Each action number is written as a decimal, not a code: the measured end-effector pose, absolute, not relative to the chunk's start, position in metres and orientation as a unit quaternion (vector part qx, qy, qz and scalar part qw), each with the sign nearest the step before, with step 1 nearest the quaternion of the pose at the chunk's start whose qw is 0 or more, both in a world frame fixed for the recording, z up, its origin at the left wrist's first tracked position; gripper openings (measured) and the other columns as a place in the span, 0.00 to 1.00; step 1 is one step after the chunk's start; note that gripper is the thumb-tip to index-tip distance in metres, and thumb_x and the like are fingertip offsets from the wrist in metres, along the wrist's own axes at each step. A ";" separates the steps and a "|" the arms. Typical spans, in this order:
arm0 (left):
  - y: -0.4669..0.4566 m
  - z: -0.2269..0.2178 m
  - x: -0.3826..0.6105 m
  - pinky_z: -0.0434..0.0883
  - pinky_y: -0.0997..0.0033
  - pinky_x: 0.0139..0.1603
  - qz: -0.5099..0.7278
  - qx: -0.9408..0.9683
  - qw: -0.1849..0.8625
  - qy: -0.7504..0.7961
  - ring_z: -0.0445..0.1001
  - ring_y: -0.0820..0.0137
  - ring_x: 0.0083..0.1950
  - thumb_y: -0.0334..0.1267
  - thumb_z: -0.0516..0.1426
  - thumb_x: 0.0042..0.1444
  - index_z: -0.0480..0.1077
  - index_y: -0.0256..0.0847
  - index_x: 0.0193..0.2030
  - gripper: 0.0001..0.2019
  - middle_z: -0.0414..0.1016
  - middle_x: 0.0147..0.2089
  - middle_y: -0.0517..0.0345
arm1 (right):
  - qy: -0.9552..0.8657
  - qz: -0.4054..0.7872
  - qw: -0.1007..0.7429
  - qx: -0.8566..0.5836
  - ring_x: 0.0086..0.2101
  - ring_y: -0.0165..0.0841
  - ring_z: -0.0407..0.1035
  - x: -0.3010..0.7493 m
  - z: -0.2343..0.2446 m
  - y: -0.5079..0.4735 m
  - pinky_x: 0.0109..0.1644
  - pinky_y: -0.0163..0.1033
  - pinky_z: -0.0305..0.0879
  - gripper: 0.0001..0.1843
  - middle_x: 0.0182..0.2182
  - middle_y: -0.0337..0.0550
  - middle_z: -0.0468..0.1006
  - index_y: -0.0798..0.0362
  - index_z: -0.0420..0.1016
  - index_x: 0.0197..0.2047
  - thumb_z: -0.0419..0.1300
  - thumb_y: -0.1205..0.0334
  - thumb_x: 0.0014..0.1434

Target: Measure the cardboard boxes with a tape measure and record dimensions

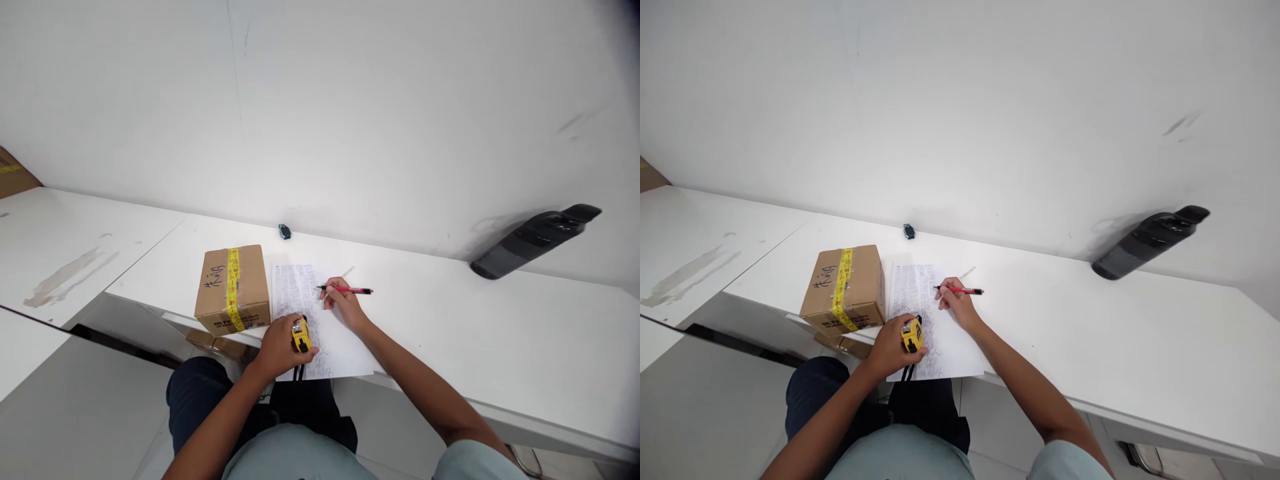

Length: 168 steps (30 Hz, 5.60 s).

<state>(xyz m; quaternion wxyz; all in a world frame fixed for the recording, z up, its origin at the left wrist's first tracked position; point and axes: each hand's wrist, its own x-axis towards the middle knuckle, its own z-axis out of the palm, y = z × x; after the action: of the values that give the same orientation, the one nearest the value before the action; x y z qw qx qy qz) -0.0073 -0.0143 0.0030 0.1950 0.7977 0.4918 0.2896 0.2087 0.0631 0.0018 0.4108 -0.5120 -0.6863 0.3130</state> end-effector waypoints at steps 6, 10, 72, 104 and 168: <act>-0.011 -0.005 -0.004 0.71 0.54 0.50 0.266 0.826 0.136 0.478 0.75 0.54 0.47 0.51 0.66 0.43 0.65 0.38 0.53 0.32 0.76 0.48 0.45 | -0.646 0.395 0.403 -0.514 0.27 0.32 0.64 0.200 0.007 0.055 0.32 0.37 0.59 0.22 0.24 0.36 0.69 0.50 0.68 0.29 0.52 0.41 0.62; -0.011 -0.004 -0.003 0.71 0.55 0.50 0.265 0.826 0.134 0.479 0.74 0.55 0.47 0.51 0.66 0.42 0.65 0.38 0.53 0.33 0.76 0.48 0.45 | -0.639 0.386 0.397 -0.534 0.23 0.31 0.56 0.199 0.007 0.056 0.28 0.37 0.53 0.24 0.19 0.33 0.60 0.49 0.63 0.24 0.51 0.39 0.62; -0.013 -0.001 -0.003 0.68 0.56 0.52 0.247 0.816 0.179 0.491 0.73 0.56 0.49 0.52 0.66 0.43 0.65 0.41 0.54 0.33 0.74 0.49 0.49 | -0.641 0.326 0.402 -0.566 0.22 0.28 0.48 0.202 0.003 0.052 0.25 0.36 0.46 0.25 0.18 0.32 0.49 0.49 0.48 0.20 0.53 0.45 0.60; -0.127 0.075 -0.056 0.59 0.56 0.66 0.542 0.473 0.525 0.455 0.61 0.56 0.66 0.65 0.44 0.59 0.56 0.43 0.63 0.34 0.67 0.61 0.42 | -0.885 -0.031 0.452 -0.109 0.49 0.46 0.73 0.105 0.079 -0.056 0.43 0.48 0.72 0.45 0.64 0.61 0.63 0.47 0.46 0.72 0.59 0.41 0.59; 0.125 0.149 -0.160 0.61 0.70 0.27 0.292 0.689 0.352 0.562 0.68 0.68 0.28 0.54 0.62 0.46 0.67 0.40 0.25 0.18 0.72 0.27 0.56 | -0.675 -0.067 0.639 -0.363 0.30 0.36 0.71 0.041 0.101 -0.050 0.34 0.44 0.68 0.18 0.31 0.43 0.76 0.45 0.70 0.52 0.63 0.68 0.60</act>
<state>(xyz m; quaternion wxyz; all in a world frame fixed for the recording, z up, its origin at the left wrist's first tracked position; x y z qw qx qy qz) -0.1602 0.1252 0.1486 0.3521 0.6887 0.5625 0.2920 0.0410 -0.0503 0.1005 0.6388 -0.3631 -0.6749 -0.0672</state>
